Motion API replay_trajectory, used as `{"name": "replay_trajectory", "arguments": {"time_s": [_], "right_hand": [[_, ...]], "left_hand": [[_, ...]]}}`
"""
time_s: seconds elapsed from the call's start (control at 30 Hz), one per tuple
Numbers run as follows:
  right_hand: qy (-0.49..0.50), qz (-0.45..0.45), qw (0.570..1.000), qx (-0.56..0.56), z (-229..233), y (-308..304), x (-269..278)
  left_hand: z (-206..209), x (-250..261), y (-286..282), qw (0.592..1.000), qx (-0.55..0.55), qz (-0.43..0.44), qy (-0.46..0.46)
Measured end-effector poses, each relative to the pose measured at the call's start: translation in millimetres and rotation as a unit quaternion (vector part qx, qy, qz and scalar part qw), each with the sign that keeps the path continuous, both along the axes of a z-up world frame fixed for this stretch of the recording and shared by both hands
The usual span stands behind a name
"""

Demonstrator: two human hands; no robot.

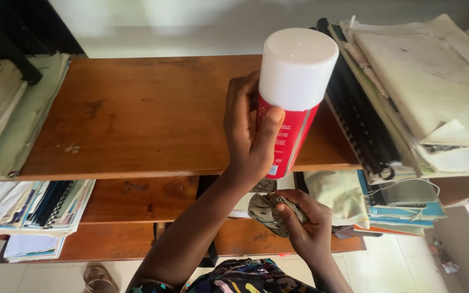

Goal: Cleaning a wooden shelf using a cloth and a spray can.

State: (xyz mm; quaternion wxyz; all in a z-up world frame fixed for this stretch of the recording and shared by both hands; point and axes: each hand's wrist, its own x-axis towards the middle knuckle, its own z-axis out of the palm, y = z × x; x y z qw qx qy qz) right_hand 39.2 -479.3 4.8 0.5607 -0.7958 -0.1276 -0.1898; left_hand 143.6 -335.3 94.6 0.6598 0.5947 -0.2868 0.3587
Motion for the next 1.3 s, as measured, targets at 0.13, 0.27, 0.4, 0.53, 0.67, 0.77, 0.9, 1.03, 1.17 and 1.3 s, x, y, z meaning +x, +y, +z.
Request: {"name": "replay_trajectory", "arguments": {"time_s": [0.13,0.27,0.4,0.53,0.67,0.77,0.9,1.03,1.17,1.3], "right_hand": [[0.005,0.001,1.0,0.009,-5,-15,1],[0.009,-0.001,1.0,0.007,-8,-27,1],[0.003,-0.005,1.0,0.005,-8,-33,2],[0.002,-0.006,1.0,0.001,-6,-36,1],[0.003,-0.013,1.0,-0.009,-8,-37,0],[0.007,-0.015,1.0,-0.013,-9,-37,-1],[0.01,-0.008,1.0,-0.007,-7,-31,-1],[0.009,0.004,1.0,-0.002,-8,-22,0],[0.066,0.032,0.996,0.04,7,-2,1],[0.154,0.074,0.979,0.109,-2,8,-1]], "left_hand": [[-3,13,-20,1.0,0.004,0.012,-0.01],[-9,23,-38,1.0,0.003,0.015,-0.016],[-14,34,-54,1.0,-0.017,0.009,-0.017],[-18,42,-65,0.998,-0.05,-0.01,-0.021],[-22,47,-67,0.999,-0.048,-0.015,-0.015],[-24,44,-61,1.0,-0.013,0.002,-0.003],[-25,28,-44,0.998,0.034,0.05,-0.011],[-25,14,-16,0.993,0.065,0.091,0.024],[-22,4,19,0.99,0.076,0.107,0.055],[-28,7,58,0.981,0.098,0.162,0.047]]}}
